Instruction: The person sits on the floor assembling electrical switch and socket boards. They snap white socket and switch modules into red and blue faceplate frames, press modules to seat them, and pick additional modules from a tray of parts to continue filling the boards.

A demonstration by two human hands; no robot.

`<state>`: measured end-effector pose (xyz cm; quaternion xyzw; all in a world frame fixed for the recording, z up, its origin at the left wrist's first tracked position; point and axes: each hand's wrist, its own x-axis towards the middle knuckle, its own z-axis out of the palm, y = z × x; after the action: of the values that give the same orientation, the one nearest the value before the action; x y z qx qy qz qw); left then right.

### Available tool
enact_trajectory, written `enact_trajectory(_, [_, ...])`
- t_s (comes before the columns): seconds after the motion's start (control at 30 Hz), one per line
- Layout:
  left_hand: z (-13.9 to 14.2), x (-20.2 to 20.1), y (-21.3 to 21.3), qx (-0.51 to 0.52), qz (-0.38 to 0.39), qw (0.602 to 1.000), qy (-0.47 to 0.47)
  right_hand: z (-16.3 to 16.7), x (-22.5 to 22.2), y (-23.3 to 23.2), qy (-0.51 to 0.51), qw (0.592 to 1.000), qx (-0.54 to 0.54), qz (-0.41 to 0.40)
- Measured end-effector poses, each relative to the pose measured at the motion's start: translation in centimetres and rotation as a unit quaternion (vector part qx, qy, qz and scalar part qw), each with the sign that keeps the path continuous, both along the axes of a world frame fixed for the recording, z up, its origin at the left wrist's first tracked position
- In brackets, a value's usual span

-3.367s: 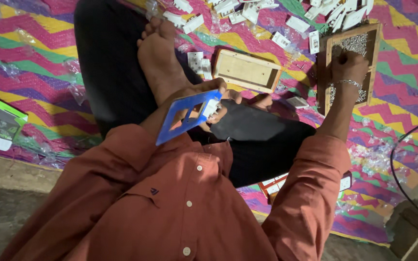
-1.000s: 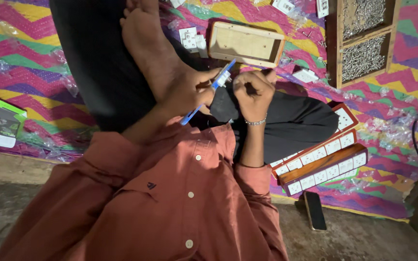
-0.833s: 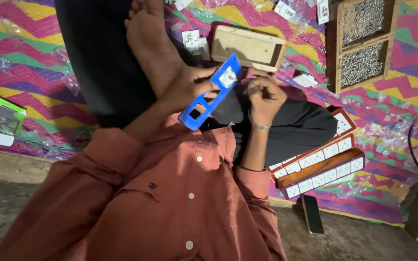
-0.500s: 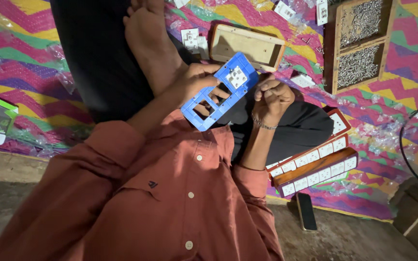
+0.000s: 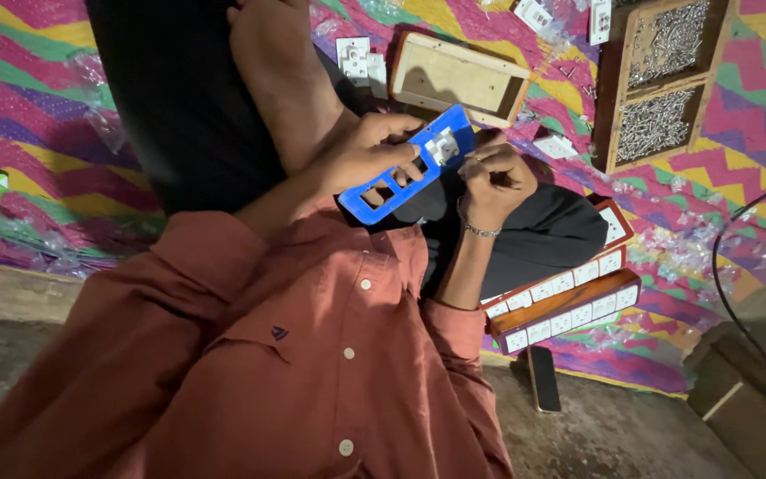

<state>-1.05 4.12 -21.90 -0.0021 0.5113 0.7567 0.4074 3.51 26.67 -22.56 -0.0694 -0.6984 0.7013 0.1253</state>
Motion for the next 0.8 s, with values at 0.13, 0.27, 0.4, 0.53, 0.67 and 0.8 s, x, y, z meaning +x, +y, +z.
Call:
enact_trajectory(0.13, [-0.2, -0.2, -0.2, 0.023, 0.009, 0.999, 0.022, 0.2, -0.6, -0.4, -0.007, 0.999, -0.048, 0.000])
enact_trajectory(0.27, [-0.8, -0.3, -0.3, 0.023, -0.001, 0.999, 0.045, 1.4, -1.0, -1.2, -0.084, 0.993, -0.072, -0.038])
enact_trajectory(0.4, [-1.5, -0.2, -0.2, -0.017, -0.012, 0.999, 0.048, 3.6, -1.2, -2.3, -0.127, 0.984, 0.123, 0.025])
enact_trajectory(0.53, [-2.0, -0.1, -0.2, -0.010, -0.004, 0.998, 0.060, 5.7, -1.5, -3.5, -0.116, 0.954, 0.260, 0.091])
enact_trajectory(0.67, [-1.9, -0.1, -0.6, -0.008, -0.004, 0.998, 0.065, 6.0, -2.6, -5.1, -0.097, 0.946, 0.296, 0.093])
enact_trajectory(0.8, [-1.5, -0.2, -1.0, -0.035, 0.005, 0.998, 0.059, 5.1, -3.2, -6.2, -0.109, 0.942, 0.311, 0.064])
